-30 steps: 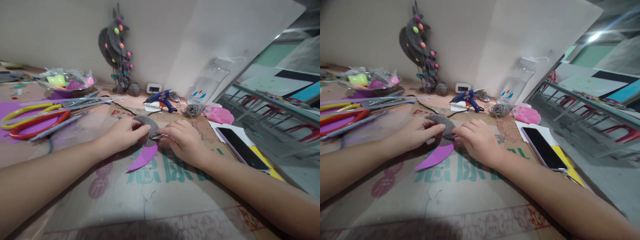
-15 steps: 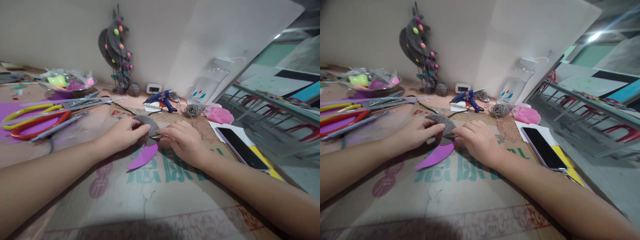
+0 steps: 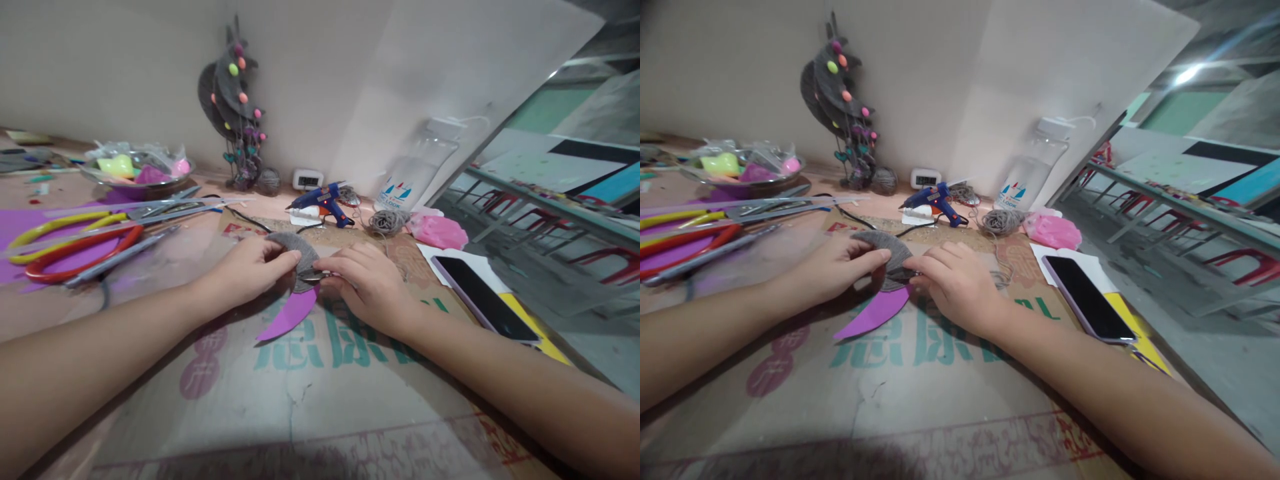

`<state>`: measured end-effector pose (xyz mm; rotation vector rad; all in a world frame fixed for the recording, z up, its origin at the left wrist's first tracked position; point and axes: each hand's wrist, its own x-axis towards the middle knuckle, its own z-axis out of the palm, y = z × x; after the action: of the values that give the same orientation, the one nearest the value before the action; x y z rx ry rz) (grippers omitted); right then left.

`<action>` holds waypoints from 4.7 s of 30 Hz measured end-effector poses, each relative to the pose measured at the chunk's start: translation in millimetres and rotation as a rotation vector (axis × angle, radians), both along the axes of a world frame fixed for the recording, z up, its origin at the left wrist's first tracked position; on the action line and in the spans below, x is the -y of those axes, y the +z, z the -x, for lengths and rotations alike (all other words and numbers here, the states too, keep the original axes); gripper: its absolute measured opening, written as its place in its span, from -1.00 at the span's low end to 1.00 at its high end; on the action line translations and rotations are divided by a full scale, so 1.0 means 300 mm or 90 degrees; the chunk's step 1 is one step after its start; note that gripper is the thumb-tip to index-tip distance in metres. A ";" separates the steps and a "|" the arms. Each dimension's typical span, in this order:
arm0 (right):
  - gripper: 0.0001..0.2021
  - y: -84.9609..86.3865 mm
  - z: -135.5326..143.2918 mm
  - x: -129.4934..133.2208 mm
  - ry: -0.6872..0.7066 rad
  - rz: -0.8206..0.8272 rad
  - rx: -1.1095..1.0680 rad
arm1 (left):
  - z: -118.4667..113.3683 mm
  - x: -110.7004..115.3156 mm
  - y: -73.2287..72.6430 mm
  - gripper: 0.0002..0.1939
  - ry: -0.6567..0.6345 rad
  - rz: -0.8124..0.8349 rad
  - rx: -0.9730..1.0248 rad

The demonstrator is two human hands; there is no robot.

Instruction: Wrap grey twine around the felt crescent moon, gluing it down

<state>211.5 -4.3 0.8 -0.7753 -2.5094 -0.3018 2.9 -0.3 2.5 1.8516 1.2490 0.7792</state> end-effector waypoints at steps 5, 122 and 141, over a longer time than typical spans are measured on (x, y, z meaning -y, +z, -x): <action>-0.82 0.001 0.001 -0.002 -0.006 0.001 0.002 | 0.003 -0.005 -0.009 -0.59 -0.014 -0.009 -0.020; -0.77 0.020 0.034 -0.006 -0.078 0.570 -0.392 | 0.017 -0.039 -0.025 -0.70 0.004 0.212 0.328; -0.74 0.026 -0.013 0.002 -0.005 0.073 -0.026 | 0.005 -0.020 -0.017 -0.60 -0.010 -0.020 0.075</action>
<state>215.2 -4.8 8.6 -0.8272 -2.5030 -0.1429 1.5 5.8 -2.5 1.8119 1.1527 0.8905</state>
